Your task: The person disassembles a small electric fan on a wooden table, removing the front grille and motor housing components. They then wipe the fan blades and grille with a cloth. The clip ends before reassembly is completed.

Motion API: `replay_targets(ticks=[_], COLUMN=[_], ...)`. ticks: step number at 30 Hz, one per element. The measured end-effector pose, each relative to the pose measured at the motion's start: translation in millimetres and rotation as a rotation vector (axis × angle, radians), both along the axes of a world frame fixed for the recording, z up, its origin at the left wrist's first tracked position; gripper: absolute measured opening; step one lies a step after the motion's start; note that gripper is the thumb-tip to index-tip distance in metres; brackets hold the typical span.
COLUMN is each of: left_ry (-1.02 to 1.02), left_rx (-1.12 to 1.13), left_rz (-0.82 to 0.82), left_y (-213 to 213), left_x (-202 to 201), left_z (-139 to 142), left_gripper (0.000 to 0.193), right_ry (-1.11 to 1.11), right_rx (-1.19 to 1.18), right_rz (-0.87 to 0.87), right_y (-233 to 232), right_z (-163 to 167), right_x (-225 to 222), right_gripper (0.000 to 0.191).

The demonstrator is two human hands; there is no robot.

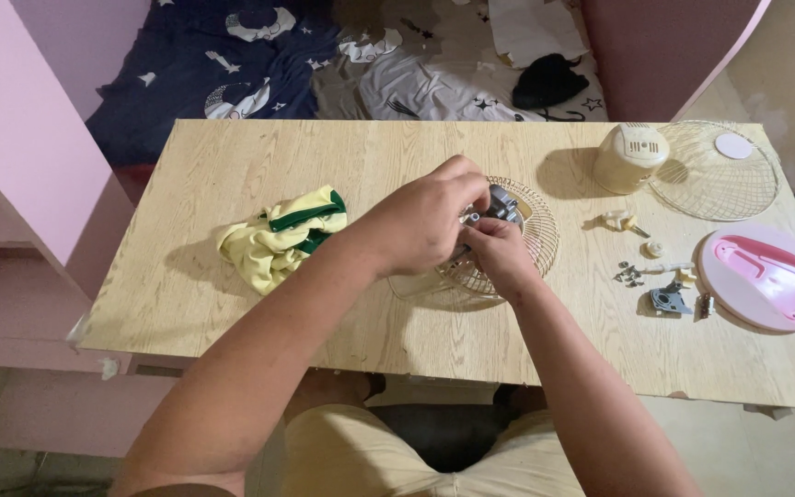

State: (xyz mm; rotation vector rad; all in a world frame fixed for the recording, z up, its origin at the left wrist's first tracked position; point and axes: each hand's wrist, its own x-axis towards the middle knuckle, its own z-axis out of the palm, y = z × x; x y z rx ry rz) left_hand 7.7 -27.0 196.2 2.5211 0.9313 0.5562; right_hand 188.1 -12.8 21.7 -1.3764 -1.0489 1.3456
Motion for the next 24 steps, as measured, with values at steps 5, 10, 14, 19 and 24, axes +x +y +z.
replay_targets(ticks=[5, 10, 14, 19, 24], left_ry=[0.086, 0.305, 0.018, -0.010, 0.163], left_rx=[0.020, 0.199, 0.328, 0.053, -0.012], left_rz=[0.047, 0.116, 0.021, -0.003, 0.175], left_y=[0.5, -5.2, 2.6, 6.3, -2.2], left_x=[-2.2, 7.8, 10.6, 3.1, 4.1], left_z=[18.7, 3.5, -12.8, -12.4, -2.4], left_gripper=[0.019, 0.021, 0.039, 0.051, 0.042], right_ry=[-0.007, 0.010, 0.013, -0.001, 0.017], right_rx=[0.011, 0.014, 0.021, 0.027, 0.022], right_rz=[0.008, 0.003, -0.002, 0.016, 0.018], right_y=[-0.3, -0.3, -0.2, -0.2, -1.1], right_z=[3.2, -0.2, -2.4, 0.1, -0.6], right_x=[-1.6, -0.2, 0.8, 0.0, 0.1], right_gripper=[0.022, 0.023, 0.021, 0.023, 0.021])
